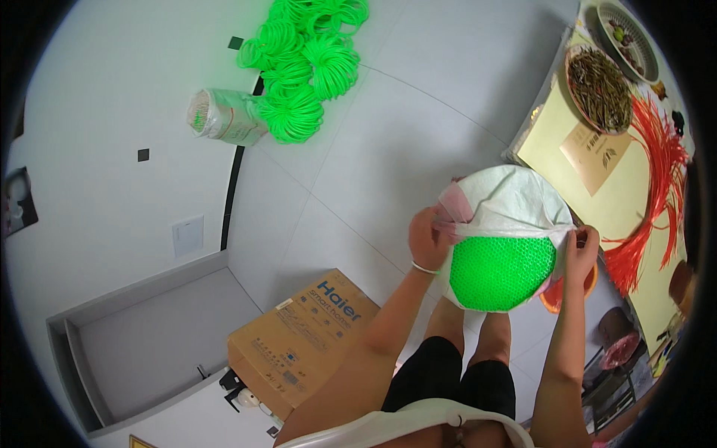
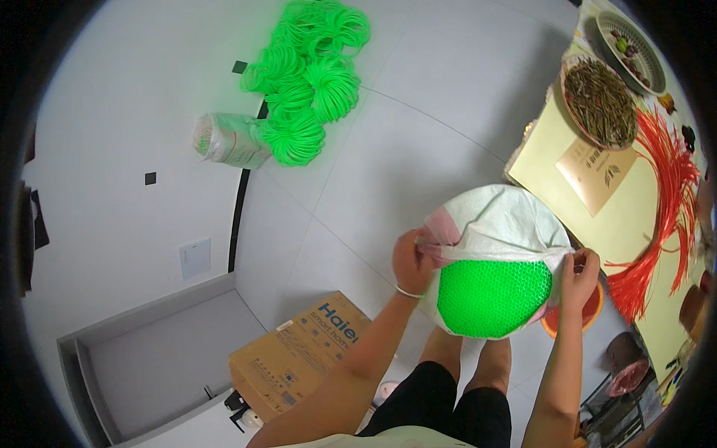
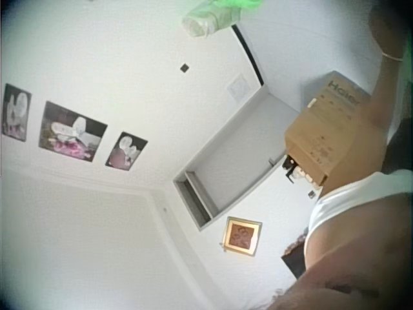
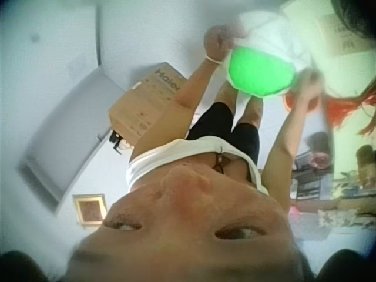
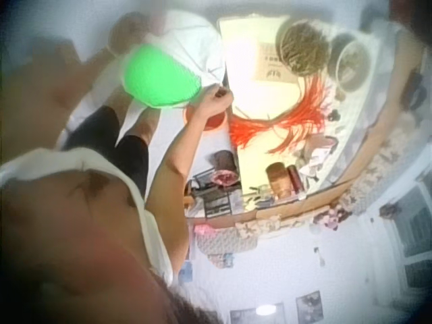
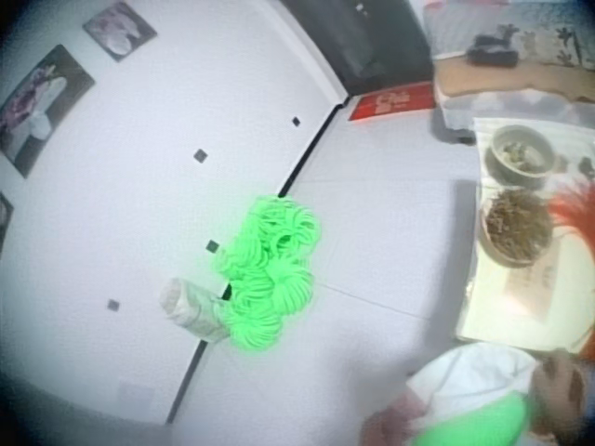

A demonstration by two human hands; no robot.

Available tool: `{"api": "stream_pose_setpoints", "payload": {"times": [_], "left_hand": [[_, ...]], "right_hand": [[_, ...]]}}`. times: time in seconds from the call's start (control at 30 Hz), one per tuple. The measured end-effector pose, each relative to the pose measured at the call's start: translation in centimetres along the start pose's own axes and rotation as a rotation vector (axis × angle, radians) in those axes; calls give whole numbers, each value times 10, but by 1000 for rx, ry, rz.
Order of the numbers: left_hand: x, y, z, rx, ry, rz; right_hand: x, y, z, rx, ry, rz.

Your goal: The person places a pink plastic bag into a brown bucket and then lines a yellow bucket with another pink plastic bag. They then handle a large white sack containing a green honeycomb structure, adjusting the sack's opening and lifting it.

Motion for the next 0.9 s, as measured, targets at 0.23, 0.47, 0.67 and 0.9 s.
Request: {"api": "stream_pose_setpoints", "payload": {"times": [0.23, 0.47, 0.67, 0.9], "left_hand": [[-26, -25, 49, -206, -298, -282], [-42, -40, 25, -346, -134, -227], [-52, -58, 1, -333, -175, -203], [-59, -81, -37, 296, 271, -347]], "right_hand": [[-20, 25, -75, 357, 212, -106], [-21, 18, -67, 418, 305, 16], [-17, -19, -40, 390, 66, 35], [-40, -43, -9, -126, -386, -327]]}}
Point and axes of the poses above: each hand's wrist, its own y-axis away from the middle knuckle, its own x-axis out of the back of the hand, z = x × y, the point moved 8 cm from there along -y, towards the middle knuckle, and after that the axes turned 6 degrees about -x, right-handed, at the moved point
